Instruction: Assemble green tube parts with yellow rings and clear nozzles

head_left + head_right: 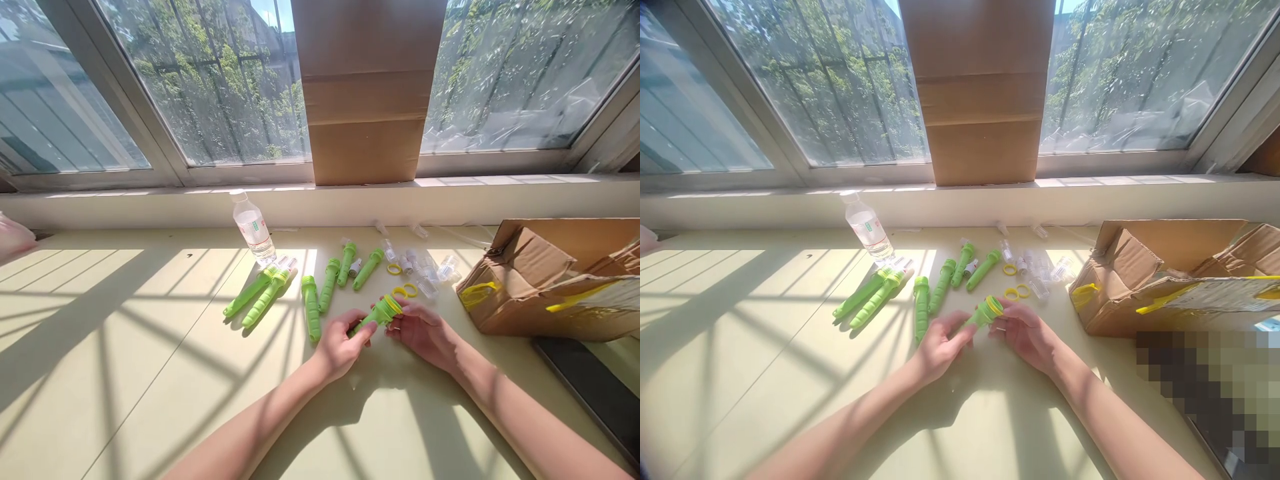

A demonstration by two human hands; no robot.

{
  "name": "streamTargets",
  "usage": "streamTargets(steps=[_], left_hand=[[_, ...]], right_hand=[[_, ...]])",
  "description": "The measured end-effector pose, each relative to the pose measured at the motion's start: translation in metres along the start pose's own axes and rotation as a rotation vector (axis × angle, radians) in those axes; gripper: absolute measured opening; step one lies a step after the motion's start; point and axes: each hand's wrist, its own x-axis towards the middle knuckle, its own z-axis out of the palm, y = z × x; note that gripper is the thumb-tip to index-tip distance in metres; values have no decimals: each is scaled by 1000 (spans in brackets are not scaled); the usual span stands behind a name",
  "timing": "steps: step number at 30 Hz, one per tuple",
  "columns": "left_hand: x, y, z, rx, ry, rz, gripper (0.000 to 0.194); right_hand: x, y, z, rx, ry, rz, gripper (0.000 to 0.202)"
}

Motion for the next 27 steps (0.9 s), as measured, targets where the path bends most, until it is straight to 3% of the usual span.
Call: streamTargets(steps=[8,14,21,27], left_hand=[[1,-3,-1,-79,-76,-16,44],[1,-4,-2,-86,-123,-30,48],[0,-4,3,27,5,38,25],[2,-8,5,142,150,116,22]], right_hand=[[-1,1,-1,-17,-14,-6,21],[-2,0,-2,25,-54,34,34],[0,2,-1,33,-42,1,29],[1,3,0,54,15,1,31]])
